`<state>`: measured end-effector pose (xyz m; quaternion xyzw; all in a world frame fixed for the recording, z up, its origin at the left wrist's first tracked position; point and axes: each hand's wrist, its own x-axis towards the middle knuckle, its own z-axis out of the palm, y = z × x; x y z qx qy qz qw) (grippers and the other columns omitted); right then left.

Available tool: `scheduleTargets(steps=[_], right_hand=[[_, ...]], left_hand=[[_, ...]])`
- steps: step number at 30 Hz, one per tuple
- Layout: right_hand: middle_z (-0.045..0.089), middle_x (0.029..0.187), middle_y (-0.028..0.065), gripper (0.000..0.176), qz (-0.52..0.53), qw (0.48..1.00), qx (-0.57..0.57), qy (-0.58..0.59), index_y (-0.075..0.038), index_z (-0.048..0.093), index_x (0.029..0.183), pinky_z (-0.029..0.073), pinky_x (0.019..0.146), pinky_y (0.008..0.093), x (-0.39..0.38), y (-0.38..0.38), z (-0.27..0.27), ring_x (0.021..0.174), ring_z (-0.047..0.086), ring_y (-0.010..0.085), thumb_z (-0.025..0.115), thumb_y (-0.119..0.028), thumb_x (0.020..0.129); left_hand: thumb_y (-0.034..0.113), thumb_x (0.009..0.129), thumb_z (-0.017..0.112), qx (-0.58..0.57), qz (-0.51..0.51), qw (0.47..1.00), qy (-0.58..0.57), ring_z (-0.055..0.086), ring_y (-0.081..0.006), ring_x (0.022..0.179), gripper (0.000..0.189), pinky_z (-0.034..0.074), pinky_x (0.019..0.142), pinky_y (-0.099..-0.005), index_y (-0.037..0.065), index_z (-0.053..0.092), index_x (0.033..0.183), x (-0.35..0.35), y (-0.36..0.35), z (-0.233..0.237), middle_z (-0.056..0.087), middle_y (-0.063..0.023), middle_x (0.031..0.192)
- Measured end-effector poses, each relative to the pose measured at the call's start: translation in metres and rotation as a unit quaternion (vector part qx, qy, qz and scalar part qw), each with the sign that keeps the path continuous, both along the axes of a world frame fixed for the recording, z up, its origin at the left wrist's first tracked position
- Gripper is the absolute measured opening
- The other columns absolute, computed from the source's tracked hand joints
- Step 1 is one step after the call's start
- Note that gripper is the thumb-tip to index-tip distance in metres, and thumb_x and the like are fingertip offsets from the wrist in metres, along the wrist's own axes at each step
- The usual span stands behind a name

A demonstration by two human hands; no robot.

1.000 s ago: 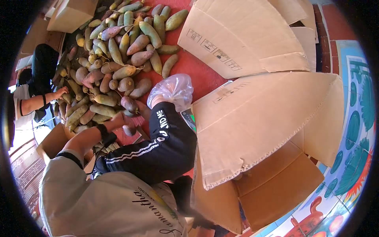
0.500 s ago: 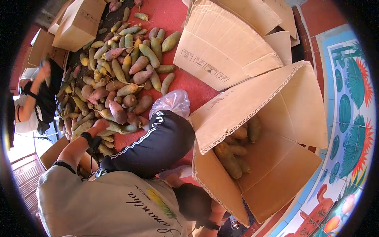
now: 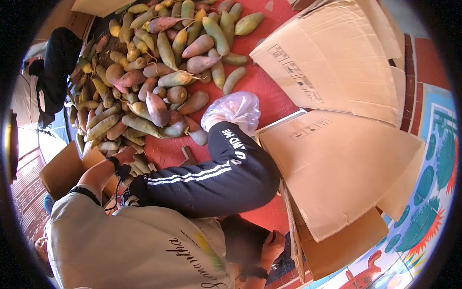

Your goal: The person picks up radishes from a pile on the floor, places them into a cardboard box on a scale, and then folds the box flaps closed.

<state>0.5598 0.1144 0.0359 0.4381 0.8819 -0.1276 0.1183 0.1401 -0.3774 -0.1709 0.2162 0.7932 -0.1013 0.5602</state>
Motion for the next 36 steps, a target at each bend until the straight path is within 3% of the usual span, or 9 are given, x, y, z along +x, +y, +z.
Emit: scheduleTargets(steps=[8,9,15,19,21,26,29,34,36], right_hand=[[0.059,0.082,0.0169,0.013,0.008,0.999,-0.024,-0.043,-0.001,0.06,0.086,0.046,0.07,0.0442,-0.013,0.007,0.001,0.078,0.056,0.0357,0.055,-0.013,0.081],[0.059,0.082,0.0169,0.013,0.01,0.998,-0.026,-0.05,-0.001,0.06,0.086,0.046,0.07,0.0442,-0.014,0.007,0.001,0.078,0.056,0.0357,0.055,-0.013,0.081],[0.059,0.084,0.0189,0.019,0.018,0.998,-0.028,-0.052,0.001,0.059,0.087,0.045,0.072,0.0466,-0.018,0.011,0.002,0.08,0.055,0.0391,0.055,-0.016,0.08],[0.059,0.091,0.0223,0.027,0.025,0.996,-0.014,-0.084,0.003,0.058,0.093,0.045,0.077,0.0478,0.002,0.018,-0.004,0.086,0.055,0.0419,0.058,-0.02,0.079],[0.059,0.094,0.0233,0.029,0.015,0.995,-0.02,-0.099,0.003,0.058,0.095,0.045,0.079,0.0479,0.001,0.017,-0.004,0.088,0.055,0.0423,0.059,-0.02,0.078],[0.06,0.095,0.0225,0.034,-0.063,0.997,-0.04,0.007,0.001,0.06,0.098,0.045,0.079,0.0476,0.006,0.02,-0.011,0.089,0.056,0.0416,0.062,-0.025,0.076],[0.06,0.094,0.0213,0.034,0.014,0.998,-0.028,-0.055,0.0,0.06,0.098,0.045,0.08,0.047,-0.004,0.021,-0.008,0.089,0.055,0.0414,0.061,-0.025,0.076],[0.06,0.093,0.0198,0.03,0.012,0.997,-0.039,-0.062,0.001,0.06,0.097,0.045,0.08,0.047,-0.005,0.023,-0.002,0.09,0.054,0.0411,0.057,-0.023,0.08],[0.06,0.093,0.0193,0.028,0.004,0.997,-0.033,-0.075,0.001,0.06,0.096,0.045,0.079,0.0473,-0.012,0.019,-0.006,0.09,0.054,0.0409,0.056,-0.023,0.081]], left_hand=[[0.023,0.067,0.066,-0.001,-0.162,0.984,-0.073,0.043,-0.0277,0.118,0.052,0.04,0.092,-0.0429,0.011,0.056,0.117,0.02,-0.002,-0.033,0.051,-0.0093,0.121],[0.017,0.071,0.061,0.025,-0.191,0.981,-0.014,0.046,-0.0259,0.114,0.037,0.041,0.09,-0.0426,0.012,0.061,0.108,0.023,0.007,-0.02,0.054,-0.0071,0.115],[0.019,0.076,0.057,0.042,-0.336,0.941,-0.02,0.049,-0.0228,0.107,0.024,0.038,0.091,-0.0415,0.013,0.065,0.097,0.023,0.02,-0.013,0.057,-0.007,0.108],[0.018,0.079,0.053,0.106,-0.364,0.923,-0.058,0.051,-0.0216,0.104,0.024,0.037,0.093,-0.0394,0.012,0.065,0.099,0.038,-0.006,-0.043,0.058,-0.0073,0.106],[0.018,0.083,0.049,0.112,-0.377,0.919,0.016,0.053,-0.0204,0.104,0.024,0.035,0.096,-0.0371,0.012,0.065,0.099,0.052,-0.009,-0.054,0.059,-0.0071,0.107],[0.02,0.086,0.045,0.132,-0.343,0.926,0.083,0.052,-0.0199,0.109,0.026,0.032,0.1,-0.0421,0.012,0.066,0.099,0.083,-0.02,-0.075,0.06,-0.0058,0.11],[0.022,0.087,0.046,-0.034,-0.36,0.929,-0.076,0.052,-0.0205,0.107,0.028,0.026,0.103,-0.0456,0.01,0.061,0.107,0.072,0.001,-0.064,0.063,-0.0029,0.101],[0.022,0.08,0.056,-0.017,-0.405,0.914,-0.033,0.054,-0.0171,0.106,0.025,0.029,0.102,-0.0429,0.014,0.066,0.101,0.072,0.01,-0.05,0.063,-0.0021,0.104],[0.022,0.08,0.057,-0.075,-0.373,0.921,-0.088,0.053,-0.0187,0.108,0.028,0.03,0.101,-0.0416,0.014,0.064,0.105,0.07,0.011,-0.058,0.061,-0.0036,0.107]])
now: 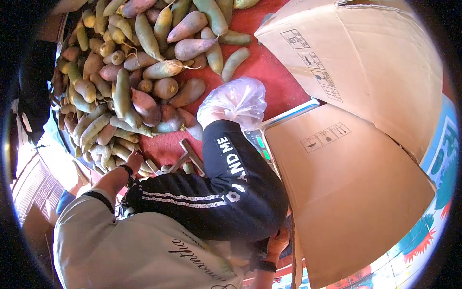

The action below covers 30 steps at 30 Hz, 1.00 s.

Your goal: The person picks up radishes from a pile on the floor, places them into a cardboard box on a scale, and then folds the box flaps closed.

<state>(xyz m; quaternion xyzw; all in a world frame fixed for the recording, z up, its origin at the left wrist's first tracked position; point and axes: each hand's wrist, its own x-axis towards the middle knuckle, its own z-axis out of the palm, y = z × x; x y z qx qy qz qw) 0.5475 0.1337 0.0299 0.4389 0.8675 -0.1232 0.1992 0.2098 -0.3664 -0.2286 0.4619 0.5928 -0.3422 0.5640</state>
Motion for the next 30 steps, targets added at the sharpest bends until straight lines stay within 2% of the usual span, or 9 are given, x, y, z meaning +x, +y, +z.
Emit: scheduleTargets(steps=[2,4,8,11,12,15,21,24,30], right_hand=[[0.058,0.088,0.0186,0.025,0.079,0.995,0.048,0.047,0.001,0.059,0.09,0.044,0.075,0.0478,0.002,-0.001,-0.003,0.086,0.053,0.0398,0.055,-0.023,0.082],[0.057,0.087,0.0179,0.022,0.071,0.995,0.035,0.052,0.0,0.058,0.088,0.044,0.073,0.0473,-0.012,-0.003,0.001,0.085,0.053,0.0387,0.055,-0.022,0.082],[0.057,0.085,0.0159,0.016,0.051,0.998,0.025,-0.016,-0.003,0.058,0.084,0.044,0.072,0.0449,-0.009,-0.003,0.005,0.082,0.053,0.036,0.057,-0.018,0.081],[0.057,0.084,0.0147,0.014,0.034,0.999,0.021,-0.009,-0.004,0.058,0.083,0.045,0.072,0.0438,-0.006,-0.005,0.004,0.081,0.054,0.0347,0.058,-0.018,0.08],[0.057,0.084,0.0147,0.014,0.029,0.999,0.031,-0.006,-0.004,0.058,0.083,0.045,0.072,0.0438,-0.009,-0.008,0.007,0.081,0.054,0.0347,0.058,-0.018,0.08],[0.057,0.083,0.0138,0.013,0.017,0.999,0.046,0.002,-0.005,0.059,0.083,0.045,0.072,0.0437,-0.017,-0.017,0.013,0.081,0.054,0.0345,0.058,-0.018,0.08],[0.057,0.084,0.0143,0.014,0.017,0.995,0.089,-0.028,-0.004,0.058,0.083,0.044,0.072,0.0432,-0.03,-0.046,0.033,0.081,0.054,0.0346,0.059,-0.017,0.079],[0.057,0.084,0.0145,0.013,0.004,0.996,0.09,-0.006,-0.005,0.059,0.083,0.044,0.072,0.0436,-0.021,-0.049,0.03,0.082,0.054,0.0346,0.06,-0.017,0.078],[0.058,0.082,0.0115,0.013,-0.01,0.994,0.11,-0.015,-0.005,0.059,0.078,0.045,0.075,0.0424,-0.031,-0.055,0.029,0.082,0.054,0.0325,0.064,-0.017,0.074]], left_hand=[[0.022,0.08,0.057,-0.005,0.002,1.0,-0.006,0.05,-0.0212,0.113,0.031,0.028,0.102,-0.0406,0.015,0.061,0.11,0.008,-0.027,-0.016,0.059,-0.0045,0.11],[0.02,0.078,0.058,0.096,0.058,0.994,0.01,0.048,-0.023,0.115,0.034,0.024,0.104,-0.0402,0.016,0.059,0.112,0.002,-0.032,-0.004,0.057,-0.0048,0.111],[0.02,0.075,0.061,0.096,0.067,0.993,0.025,0.047,-0.0237,0.115,0.037,0.023,0.104,-0.0393,0.017,0.058,0.112,0.001,-0.026,-0.001,0.057,-0.0052,0.113],[0.034,0.057,0.078,0.062,0.004,0.998,-0.032,0.05,-0.0237,0.111,0.059,0.025,0.103,-0.0395,0.014,0.059,0.109,-0.011,-0.011,0.009,0.058,-0.0068,0.11],[0.023,0.073,0.063,0.046,-0.012,0.998,-0.03,0.052,-0.0206,0.108,0.034,0.025,0.101,-0.0389,0.017,0.061,0.106,-0.019,0.008,0.029,0.058,-0.0042,0.108],[0.024,0.077,0.059,0.11,-0.026,0.993,-0.039,0.053,-0.0192,0.106,0.029,0.027,0.1,-0.0389,0.016,0.062,0.104,-0.017,-0.006,0.025,0.06,-0.0033,0.104],[0.041,0.054,0.08,0.171,0.013,0.984,-0.045,0.05,-0.0234,0.108,0.063,0.034,0.094,-0.0405,0.011,0.06,0.106,-0.005,-0.052,-0.007,0.057,-0.0076,0.108],[0.043,0.055,0.08,0.153,0.042,0.987,-0.002,0.048,-0.0254,0.109,0.066,0.038,0.09,-0.0384,0.007,0.058,0.106,-0.022,-0.024,0.051,0.054,-0.0101,0.11],[0.044,0.057,0.079,0.11,0.017,0.993,0.024,0.049,-0.0236,0.108,0.063,0.042,0.087,-0.0388,0.011,0.063,0.108,-0.012,-0.024,0.042,0.054,-0.0092,0.112]])
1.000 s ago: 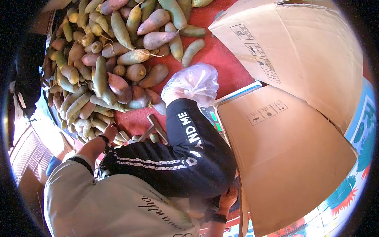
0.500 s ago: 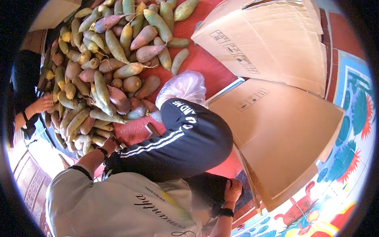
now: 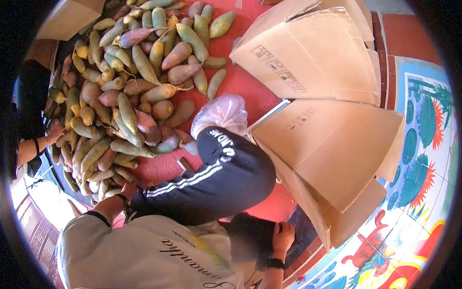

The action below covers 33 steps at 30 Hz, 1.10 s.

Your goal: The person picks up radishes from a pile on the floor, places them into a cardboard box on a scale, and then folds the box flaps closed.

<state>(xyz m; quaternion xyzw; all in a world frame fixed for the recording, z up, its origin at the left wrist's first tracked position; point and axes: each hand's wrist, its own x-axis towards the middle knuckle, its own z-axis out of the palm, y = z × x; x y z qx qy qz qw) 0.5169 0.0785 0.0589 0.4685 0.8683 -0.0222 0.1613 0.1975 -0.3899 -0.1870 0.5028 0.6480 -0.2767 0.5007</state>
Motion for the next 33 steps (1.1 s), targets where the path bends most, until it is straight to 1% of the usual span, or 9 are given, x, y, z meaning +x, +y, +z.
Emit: scheduleTargets(steps=[2,4,6,10,12,16,21,26,33], right_hand=[[0.058,0.082,0.0111,0.013,-0.005,1.0,0.003,-0.031,-0.006,0.059,0.079,0.045,0.074,0.042,-0.004,-0.006,0.001,0.083,0.054,0.0321,0.064,-0.017,0.074],[0.058,0.082,0.0107,0.015,-0.004,1.0,0.011,-0.012,-0.006,0.059,0.079,0.045,0.073,0.0417,-0.014,-0.012,0.004,0.082,0.054,0.0316,0.065,-0.018,0.073],[0.059,0.082,0.0109,0.015,0.015,0.999,0.034,-0.033,-0.006,0.059,0.078,0.044,0.072,0.0415,-0.013,-0.015,0.008,0.081,0.055,0.0308,0.065,-0.019,0.073],[0.058,0.079,0.0112,0.015,0.014,0.999,0.043,-0.014,-0.008,0.059,0.078,0.044,0.07,0.042,-0.001,-0.014,0.0,0.08,0.055,0.0301,0.065,-0.021,0.072],[0.058,0.079,0.011,0.016,0.006,0.999,0.036,-0.007,-0.008,0.059,0.078,0.044,0.069,0.0425,0.004,-0.012,-0.002,0.08,0.055,0.0308,0.065,-0.021,0.071],[0.058,0.078,0.0114,0.015,0.017,0.999,0.044,0.024,-0.008,0.059,0.075,0.044,0.07,0.0431,0.011,-0.013,-0.001,0.08,0.055,0.0317,0.064,-0.021,0.071],[0.059,0.079,0.013,0.013,0.009,0.998,0.046,0.04,-0.007,0.061,0.077,0.045,0.074,0.0433,0.013,-0.012,-0.007,0.079,0.056,0.0327,0.064,-0.018,0.07],[0.061,0.079,0.0121,0.012,0.053,0.993,0.047,0.094,-0.007,0.063,0.081,0.049,0.069,0.0405,0.003,-0.012,0.01,0.077,0.058,0.0301,0.063,-0.018,0.076],[0.061,0.081,0.0102,0.014,0.072,0.99,0.081,0.092,-0.008,0.062,0.083,0.049,0.069,0.0401,0.013,-0.006,-0.014,0.077,0.059,0.0296,0.059,-0.021,0.078]], left_hand=[[0.036,0.059,0.079,-0.083,-0.031,0.995,-0.035,0.049,-0.0244,0.109,0.058,0.044,0.086,-0.0374,0.011,0.062,0.109,-0.006,-0.011,0.001,0.057,-0.0087,0.11],[0.026,0.059,0.076,-0.004,0.063,0.998,-0.017,0.055,-0.0296,0.103,0.051,0.047,0.083,-0.0404,0.009,0.063,0.106,0.006,-0.106,-0.069,0.062,-0.0118,0.102],[0.023,0.057,0.073,-0.058,0.217,0.972,-0.064,0.06,-0.0357,0.093,0.049,0.05,0.078,-0.0422,0.007,0.063,0.103,-0.05,-0.058,-0.003,0.065,-0.016,0.095],[0.027,0.052,0.075,0.076,0.221,0.968,-0.088,0.062,-0.0375,0.087,0.055,0.05,0.077,-0.0437,0.002,0.062,0.099,-0.074,-0.089,-0.036,0.065,-0.0199,0.092],[0.031,0.048,0.078,-0.051,0.23,0.969,-0.074,0.062,-0.038,0.089,0.067,0.05,0.078,-0.0438,-0.002,0.06,0.103,-0.078,-0.085,-0.057,0.064,-0.0218,0.091],[0.037,0.048,0.079,-0.02,0.402,0.914,-0.043,0.062,-0.0363,0.09,0.069,0.05,0.078,-0.042,-0.003,0.062,0.102,-0.091,-0.035,0.006,0.064,-0.0219,0.091],[0.034,0.056,0.075,-0.089,0.214,0.961,0.151,0.061,-0.0301,0.098,0.055,0.05,0.08,-0.0406,0.005,0.064,0.102,-0.111,-0.033,-0.034,0.064,-0.0158,0.101],[0.025,0.063,0.07,0.076,0.117,0.948,0.286,0.049,-0.0258,0.111,0.048,0.034,0.098,-0.0465,0.013,0.059,0.109,-0.145,0.036,0.103,0.056,-0.0103,0.108],[0.017,0.066,0.063,0.264,0.278,0.857,0.345,0.042,-0.0249,0.113,0.042,0.029,0.098,-0.0418,0.011,0.057,0.107,-0.165,0.093,0.145,0.052,-0.0081,0.109]])
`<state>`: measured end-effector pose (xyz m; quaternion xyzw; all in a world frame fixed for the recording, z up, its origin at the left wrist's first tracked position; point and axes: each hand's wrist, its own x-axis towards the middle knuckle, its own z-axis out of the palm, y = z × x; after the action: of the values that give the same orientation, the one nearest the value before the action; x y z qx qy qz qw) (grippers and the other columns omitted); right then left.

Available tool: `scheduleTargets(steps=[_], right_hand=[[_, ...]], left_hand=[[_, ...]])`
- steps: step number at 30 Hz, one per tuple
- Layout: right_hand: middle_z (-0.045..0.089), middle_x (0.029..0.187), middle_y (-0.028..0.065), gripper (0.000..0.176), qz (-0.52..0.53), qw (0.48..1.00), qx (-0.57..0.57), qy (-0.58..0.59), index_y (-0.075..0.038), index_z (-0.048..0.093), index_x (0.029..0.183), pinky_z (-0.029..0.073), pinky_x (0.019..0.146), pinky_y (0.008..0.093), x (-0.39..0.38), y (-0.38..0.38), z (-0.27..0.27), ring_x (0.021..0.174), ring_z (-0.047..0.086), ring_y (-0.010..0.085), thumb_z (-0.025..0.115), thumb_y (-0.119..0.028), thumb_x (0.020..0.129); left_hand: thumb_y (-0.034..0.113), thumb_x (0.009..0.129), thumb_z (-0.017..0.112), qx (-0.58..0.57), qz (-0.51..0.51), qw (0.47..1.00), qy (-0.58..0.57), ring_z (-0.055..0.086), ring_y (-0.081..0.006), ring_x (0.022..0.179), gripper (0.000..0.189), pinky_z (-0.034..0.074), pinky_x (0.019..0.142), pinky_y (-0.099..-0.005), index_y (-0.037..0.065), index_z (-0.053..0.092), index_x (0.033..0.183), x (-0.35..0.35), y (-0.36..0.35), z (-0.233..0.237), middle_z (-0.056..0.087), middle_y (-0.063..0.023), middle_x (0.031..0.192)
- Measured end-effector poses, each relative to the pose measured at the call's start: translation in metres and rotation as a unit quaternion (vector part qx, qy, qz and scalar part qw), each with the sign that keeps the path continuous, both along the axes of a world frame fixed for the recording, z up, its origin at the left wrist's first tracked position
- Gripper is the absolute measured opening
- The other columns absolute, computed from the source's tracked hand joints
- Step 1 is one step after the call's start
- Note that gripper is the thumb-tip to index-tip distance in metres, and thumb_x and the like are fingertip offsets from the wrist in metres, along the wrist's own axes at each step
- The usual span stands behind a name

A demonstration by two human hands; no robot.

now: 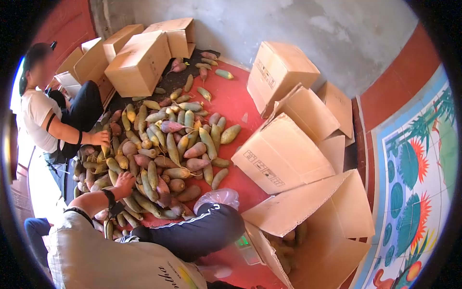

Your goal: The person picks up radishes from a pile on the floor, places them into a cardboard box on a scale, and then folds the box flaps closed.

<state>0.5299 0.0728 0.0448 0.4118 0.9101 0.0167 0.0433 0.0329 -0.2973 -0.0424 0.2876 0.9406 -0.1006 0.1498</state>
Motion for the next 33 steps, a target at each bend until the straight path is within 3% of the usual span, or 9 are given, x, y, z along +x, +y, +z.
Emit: scheduleTargets(steps=[2,4,10,13,17,25,33], right_hand=[[0.061,0.081,0.0104,0.014,0.013,1.0,0.008,-0.001,-0.008,0.062,0.083,0.049,0.068,0.0405,0.017,0.004,-0.017,0.077,0.059,0.03,0.059,-0.021,0.078],[0.061,0.081,0.0106,0.014,0.051,0.996,0.074,-0.006,-0.009,0.062,0.084,0.05,0.065,0.0412,0.038,0.011,-0.049,0.078,0.059,0.0305,0.059,-0.022,0.079],[0.062,0.083,0.0129,0.018,-0.006,0.997,0.01,0.082,-0.007,0.063,0.087,0.05,0.065,0.0421,-0.001,-0.007,0.015,0.077,0.059,0.032,0.058,-0.023,0.081],[0.062,0.087,0.0151,0.021,-0.031,0.992,0.0,0.123,-0.004,0.062,0.091,0.049,0.071,0.0422,0.032,0.004,-0.027,0.081,0.059,0.0339,0.058,-0.023,0.083],[0.063,0.091,0.0175,0.021,-0.02,0.984,0.046,0.168,-0.001,0.062,0.094,0.048,0.076,0.0423,0.003,-0.012,0.027,0.085,0.059,0.0354,0.058,-0.02,0.084],[0.062,0.102,0.0169,0.02,-0.128,0.941,0.114,0.292,-0.002,0.061,0.103,0.046,0.08,0.0424,0.013,-0.038,0.085,0.089,0.057,0.0352,0.056,-0.008,0.084],[0.06,0.088,0.0164,0.014,-0.249,0.913,0.201,0.252,-0.004,0.062,0.094,0.048,0.072,0.0406,0.094,-0.068,0.016,0.082,0.057,0.0344,0.058,-0.014,0.084]], left_hand=[[0.019,0.066,0.067,0.034,0.037,0.998,-0.048,0.037,-0.0283,0.121,0.049,0.027,0.102,-0.0407,0.008,0.055,0.112,-0.002,0.034,0.005,0.049,-0.0102,0.119],[0.024,0.069,0.067,0.152,0.0,0.987,-0.05,0.041,-0.0287,0.118,0.048,0.029,0.102,-0.0409,0.008,0.056,0.112,0.002,0.061,0.007,0.051,-0.012,0.118],[0.027,0.076,0.064,0.38,-0.145,0.913,-0.031,0.048,-0.0317,0.109,0.042,0.037,0.095,-0.0413,0.004,0.055,0.109,0.02,0.166,0.045,0.054,-0.0142,0.113],[0.026,0.078,0.062,0.437,-0.184,0.878,-0.058,0.048,-0.0325,0.107,0.04,0.037,0.094,-0.0415,0.003,0.054,0.109,0.037,0.212,0.08,0.054,-0.0147,0.112],[0.022,0.082,0.059,0.547,-0.273,0.785,-0.101,0.045,-0.0346,0.109,0.04,0.036,0.096,-0.0426,0.003,0.048,0.116,0.066,0.257,0.115,0.048,-0.0164,0.117],[0.024,0.081,0.058,0.562,-0.329,0.74,-0.168,0.038,-0.0362,0.119,0.054,0.033,0.098,-0.0434,0.002,0.039,0.127,0.113,0.291,0.15,0.038,-0.0196,0.129],[0.028,0.079,0.06,0.55,-0.368,0.727,-0.18,0.037,-0.0387,0.12,0.061,0.033,0.099,-0.0436,0.001,0.035,0.128,0.131,0.304,0.165,0.035,-0.0208,0.132]])
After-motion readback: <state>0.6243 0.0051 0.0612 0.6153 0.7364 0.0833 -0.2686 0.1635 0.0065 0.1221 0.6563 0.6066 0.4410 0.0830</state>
